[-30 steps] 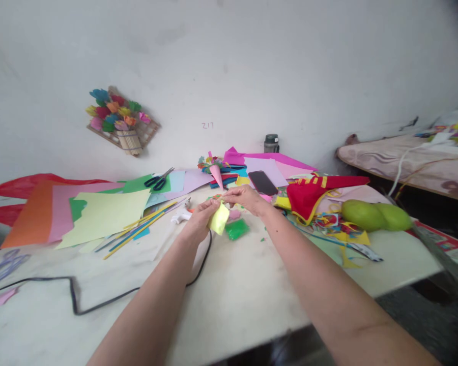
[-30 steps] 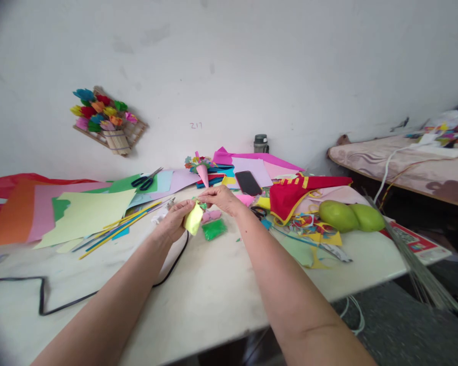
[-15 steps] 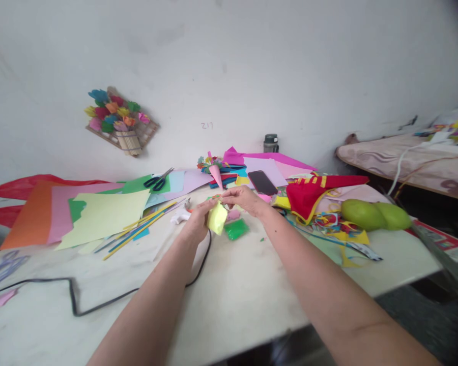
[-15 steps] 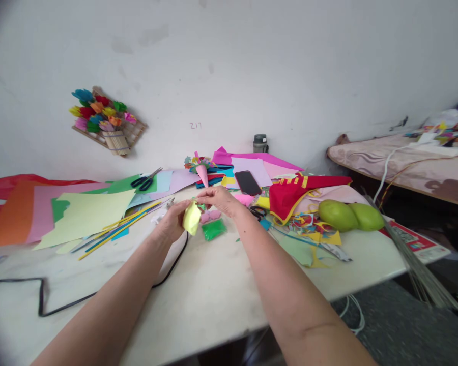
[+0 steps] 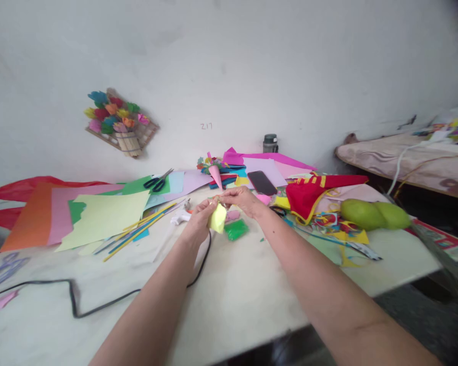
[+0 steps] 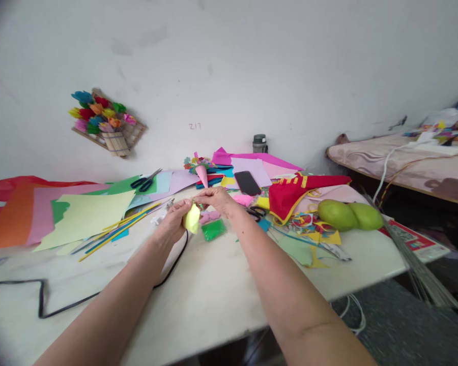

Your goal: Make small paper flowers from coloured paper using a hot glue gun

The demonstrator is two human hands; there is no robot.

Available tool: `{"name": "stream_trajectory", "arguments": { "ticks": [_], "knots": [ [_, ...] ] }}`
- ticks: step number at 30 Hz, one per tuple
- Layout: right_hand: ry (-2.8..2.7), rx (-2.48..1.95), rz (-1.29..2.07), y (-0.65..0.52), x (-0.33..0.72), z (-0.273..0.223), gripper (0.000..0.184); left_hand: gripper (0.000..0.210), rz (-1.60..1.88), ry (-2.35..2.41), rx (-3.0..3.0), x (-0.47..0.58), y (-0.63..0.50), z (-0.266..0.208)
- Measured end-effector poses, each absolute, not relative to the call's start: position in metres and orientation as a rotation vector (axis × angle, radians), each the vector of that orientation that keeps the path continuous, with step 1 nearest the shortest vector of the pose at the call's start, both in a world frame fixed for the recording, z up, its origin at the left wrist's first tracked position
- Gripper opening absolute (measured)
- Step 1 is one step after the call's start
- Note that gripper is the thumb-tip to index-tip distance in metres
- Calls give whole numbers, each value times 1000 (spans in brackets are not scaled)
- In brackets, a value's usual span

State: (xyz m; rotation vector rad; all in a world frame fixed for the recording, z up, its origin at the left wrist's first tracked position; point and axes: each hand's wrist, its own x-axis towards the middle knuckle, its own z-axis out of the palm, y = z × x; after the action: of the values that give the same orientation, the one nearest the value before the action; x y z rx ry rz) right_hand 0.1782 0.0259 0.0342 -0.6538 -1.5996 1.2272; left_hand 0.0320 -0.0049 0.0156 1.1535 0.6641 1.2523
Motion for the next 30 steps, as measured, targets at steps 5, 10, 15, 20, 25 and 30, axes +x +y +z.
{"name": "stream_trajectory", "arguments": {
  "ticks": [5, 10, 15, 20, 25, 30],
  "knots": [
    [-1575, -620, 1301, 27, 177, 32, 23, 20, 1268, 612, 1103, 32, -5, 12],
    [-1562, -593, 1359, 31, 172, 26, 22, 18, 1327, 634, 1106, 34, -4, 13],
    [-1554, -631, 1363, 27, 169, 30, 18, 18, 1445, 679, 1056, 40, -2, 11],
    [-1633, -603, 1370, 24, 174, 34, 19, 19, 1424, 633, 1008, 43, -3, 10],
    [-1571, -615, 1397, 26, 173, 32, 22, 18, 1402, 620, 1017, 41, -3, 10],
    [-1508, -617, 1400, 28, 170, 31, 23, 18, 1417, 641, 1028, 39, -1, 11]
  ]
}}
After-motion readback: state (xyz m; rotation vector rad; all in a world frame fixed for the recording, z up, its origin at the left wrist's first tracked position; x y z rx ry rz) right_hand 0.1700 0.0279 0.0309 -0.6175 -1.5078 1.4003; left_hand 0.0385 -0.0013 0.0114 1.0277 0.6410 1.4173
